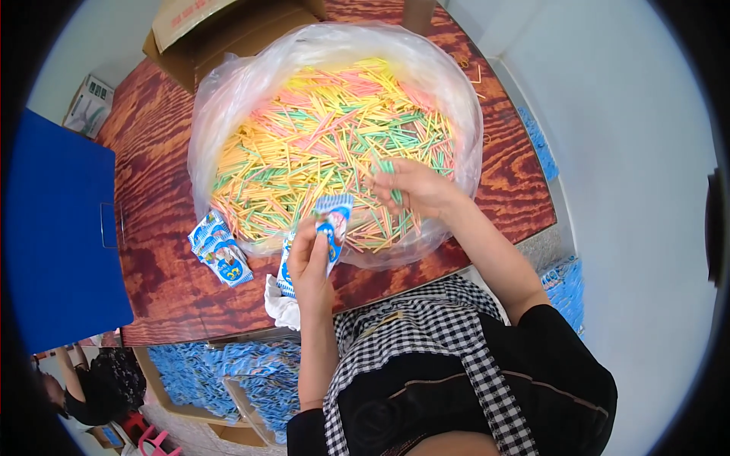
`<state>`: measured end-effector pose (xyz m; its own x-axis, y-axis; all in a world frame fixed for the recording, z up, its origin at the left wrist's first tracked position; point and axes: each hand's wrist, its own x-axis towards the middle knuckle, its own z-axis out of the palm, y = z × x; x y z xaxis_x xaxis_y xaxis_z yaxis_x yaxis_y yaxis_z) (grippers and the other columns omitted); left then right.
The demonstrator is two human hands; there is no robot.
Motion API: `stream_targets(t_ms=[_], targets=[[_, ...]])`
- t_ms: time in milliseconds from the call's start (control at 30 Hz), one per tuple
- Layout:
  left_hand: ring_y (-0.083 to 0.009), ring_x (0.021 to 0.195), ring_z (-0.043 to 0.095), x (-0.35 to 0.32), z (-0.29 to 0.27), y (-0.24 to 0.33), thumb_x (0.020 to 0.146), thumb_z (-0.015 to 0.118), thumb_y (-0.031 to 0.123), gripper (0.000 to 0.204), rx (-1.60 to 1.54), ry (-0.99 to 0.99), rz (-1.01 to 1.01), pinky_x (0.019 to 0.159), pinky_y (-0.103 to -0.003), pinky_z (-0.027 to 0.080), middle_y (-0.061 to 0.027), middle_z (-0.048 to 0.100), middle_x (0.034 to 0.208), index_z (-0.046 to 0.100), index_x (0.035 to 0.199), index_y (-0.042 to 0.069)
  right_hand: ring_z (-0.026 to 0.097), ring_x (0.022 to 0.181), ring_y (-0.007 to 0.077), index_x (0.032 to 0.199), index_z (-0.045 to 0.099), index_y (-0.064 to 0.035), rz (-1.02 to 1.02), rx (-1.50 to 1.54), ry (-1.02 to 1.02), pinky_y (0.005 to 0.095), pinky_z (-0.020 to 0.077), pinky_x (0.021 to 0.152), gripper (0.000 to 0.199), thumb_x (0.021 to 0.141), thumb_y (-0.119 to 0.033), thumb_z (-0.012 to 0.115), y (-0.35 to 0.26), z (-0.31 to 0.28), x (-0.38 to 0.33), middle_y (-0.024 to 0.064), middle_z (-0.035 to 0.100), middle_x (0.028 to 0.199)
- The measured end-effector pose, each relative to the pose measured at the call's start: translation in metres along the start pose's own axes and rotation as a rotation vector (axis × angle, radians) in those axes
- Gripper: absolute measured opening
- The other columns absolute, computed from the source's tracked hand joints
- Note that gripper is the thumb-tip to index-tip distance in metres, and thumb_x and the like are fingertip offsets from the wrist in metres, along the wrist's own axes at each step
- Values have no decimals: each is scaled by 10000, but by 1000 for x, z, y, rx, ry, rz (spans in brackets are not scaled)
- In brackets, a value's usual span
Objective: Packing small colorful plastic sticks into blue packets at a workbench.
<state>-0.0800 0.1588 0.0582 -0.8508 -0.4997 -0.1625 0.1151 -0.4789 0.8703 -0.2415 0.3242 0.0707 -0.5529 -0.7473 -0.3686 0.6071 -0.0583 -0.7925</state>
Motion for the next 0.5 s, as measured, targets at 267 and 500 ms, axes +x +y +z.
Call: stream_targets(t_ms=[267,500], targets=[[-219,1072,590,20,51,21,946,475,79,143,625,-591,6,1028,-371,357,-139,591,1204,559,995,-26,648,749,196,1075,601,-60,52,362,-265,351,538,616,266,857,-193,678,42,20,-29,83,658,920],[-287,1209,496,6,42,-15,986,426,163,266,-217,-294,-240,1066,-418,360,-175,535,1267,552,1144,-11,619,884,192,1110,530,-25,-197,289,-186,307,493,815,243,940,-194,567,43,3,-32,68,620,952]])
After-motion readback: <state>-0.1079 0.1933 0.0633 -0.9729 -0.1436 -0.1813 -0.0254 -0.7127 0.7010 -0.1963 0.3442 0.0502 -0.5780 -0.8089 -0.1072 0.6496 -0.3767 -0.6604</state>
